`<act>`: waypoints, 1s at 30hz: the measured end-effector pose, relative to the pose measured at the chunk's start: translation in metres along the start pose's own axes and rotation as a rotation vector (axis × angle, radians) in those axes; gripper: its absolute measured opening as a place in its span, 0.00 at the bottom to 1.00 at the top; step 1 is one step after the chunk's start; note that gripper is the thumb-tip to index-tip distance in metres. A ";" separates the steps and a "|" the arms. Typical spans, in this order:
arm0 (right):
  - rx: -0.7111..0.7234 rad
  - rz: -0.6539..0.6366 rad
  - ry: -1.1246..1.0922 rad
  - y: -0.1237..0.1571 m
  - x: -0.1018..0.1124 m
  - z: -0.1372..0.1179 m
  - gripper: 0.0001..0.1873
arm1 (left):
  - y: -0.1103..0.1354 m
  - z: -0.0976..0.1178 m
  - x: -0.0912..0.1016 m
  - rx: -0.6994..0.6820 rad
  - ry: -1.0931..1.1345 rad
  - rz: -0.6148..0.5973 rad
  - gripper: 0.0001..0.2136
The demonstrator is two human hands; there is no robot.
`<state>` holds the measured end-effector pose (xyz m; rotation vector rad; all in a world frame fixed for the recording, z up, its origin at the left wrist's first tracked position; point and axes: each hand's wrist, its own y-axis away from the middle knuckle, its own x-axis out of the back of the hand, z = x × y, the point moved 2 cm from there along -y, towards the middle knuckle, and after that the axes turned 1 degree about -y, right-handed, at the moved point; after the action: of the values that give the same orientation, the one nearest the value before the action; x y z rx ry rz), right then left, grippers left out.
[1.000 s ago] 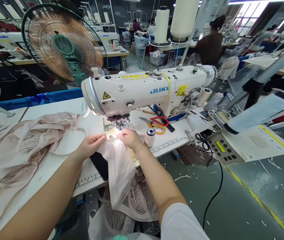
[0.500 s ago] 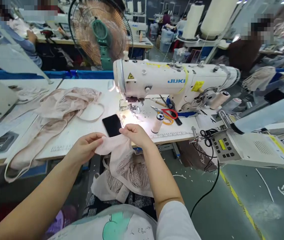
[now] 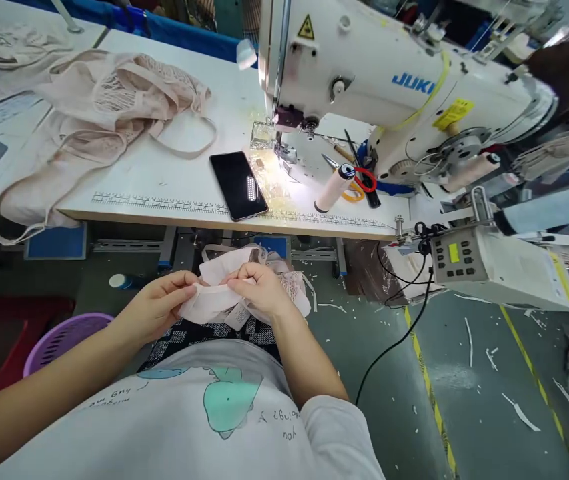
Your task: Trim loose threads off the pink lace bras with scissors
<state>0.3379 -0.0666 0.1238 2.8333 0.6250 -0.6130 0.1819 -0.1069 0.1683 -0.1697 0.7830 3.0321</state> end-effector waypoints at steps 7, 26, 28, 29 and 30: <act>0.051 -0.028 0.056 0.008 -0.008 -0.001 0.14 | 0.009 -0.001 0.004 -0.028 0.004 0.015 0.12; 0.092 0.011 -0.090 0.005 -0.038 -0.010 0.20 | 0.031 0.009 0.023 -0.227 0.006 -0.056 0.14; 0.013 0.066 -0.189 0.002 -0.043 -0.009 0.22 | 0.027 0.002 0.025 -0.185 0.111 -0.114 0.22; -0.020 0.084 -0.230 0.001 -0.046 -0.009 0.22 | 0.026 -0.001 0.026 -0.175 0.150 -0.128 0.24; -0.047 0.094 -0.263 0.000 -0.048 -0.008 0.22 | 0.025 -0.005 0.026 -0.176 0.177 -0.122 0.25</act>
<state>0.3008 -0.0818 0.1518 2.6569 0.4502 -0.9195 0.1554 -0.1317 0.1731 -0.4737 0.4906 2.9955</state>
